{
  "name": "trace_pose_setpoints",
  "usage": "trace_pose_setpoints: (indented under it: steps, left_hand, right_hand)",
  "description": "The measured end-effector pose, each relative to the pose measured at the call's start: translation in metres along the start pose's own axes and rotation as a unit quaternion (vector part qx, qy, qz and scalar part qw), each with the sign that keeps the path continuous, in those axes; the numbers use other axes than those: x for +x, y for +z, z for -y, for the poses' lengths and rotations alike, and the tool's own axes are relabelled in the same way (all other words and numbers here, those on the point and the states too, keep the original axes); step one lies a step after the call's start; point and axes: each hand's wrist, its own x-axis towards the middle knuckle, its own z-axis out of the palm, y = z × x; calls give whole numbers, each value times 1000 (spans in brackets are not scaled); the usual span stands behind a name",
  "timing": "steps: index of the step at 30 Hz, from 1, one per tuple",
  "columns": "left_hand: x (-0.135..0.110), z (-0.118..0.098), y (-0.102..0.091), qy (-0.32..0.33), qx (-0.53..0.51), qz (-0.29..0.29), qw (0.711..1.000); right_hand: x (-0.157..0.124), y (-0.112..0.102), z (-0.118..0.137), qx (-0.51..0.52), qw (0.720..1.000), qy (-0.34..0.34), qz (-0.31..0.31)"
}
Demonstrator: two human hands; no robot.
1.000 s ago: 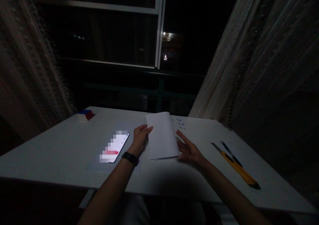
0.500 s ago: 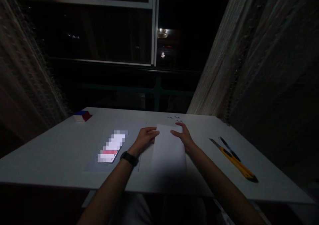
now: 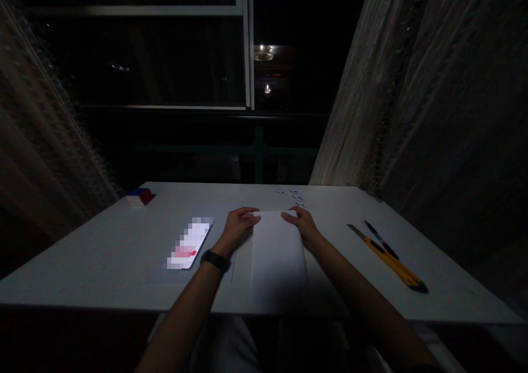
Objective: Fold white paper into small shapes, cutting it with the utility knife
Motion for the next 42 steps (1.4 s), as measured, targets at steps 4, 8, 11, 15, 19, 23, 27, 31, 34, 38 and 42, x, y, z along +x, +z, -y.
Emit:
trace_pose_setpoints:
  steps: [4, 8, 11, 15, 19, 23, 27, 31, 34, 38, 42]
  left_hand:
    - [1, 0, 0, 4, 18, -6, 1000]
    - [1, -1, 0, 8, 45, -13, 999]
    - [0, -3, 1, 6, 45, -6, 999]
    - [0, -3, 0, 7, 44, 3, 999]
    - [3, 3, -1, 11, 64, 17, 998]
    - [5, 7, -1, 10, 60, 30, 998]
    - [2, 3, 1, -8, 20, 38, 999]
    - [-3, -4, 3, -33, -21, 39, 998]
    - [-5, -6, 2, -47, -43, 52, 997]
    - [-6, -7, 1, -51, -61, 73, 994]
    - [-7, -9, 1, -59, -73, 82, 992]
  right_hand:
    - [5, -3, -4, -28, 999, -6, -28]
    - [6, -3, -4, -46, 998, -16, -41]
    - [6, -3, -3, -53, 998, -2, -27]
    - [6, -4, -3, -59, 998, 22, -16]
    - [6, -5, -4, -82, 996, 17, -26]
    - [8, -7, -7, -94, 995, 27, -32]
    - [9, -8, -9, -89, 995, 20, -36]
    - [9, -9, -7, -91, 995, 15, -38]
    - [8, -9, -5, -81, 996, 18, -38]
    - [8, -9, -3, -55, 998, 22, -30]
    - [7, -8, -1, -42, 999, 25, -23]
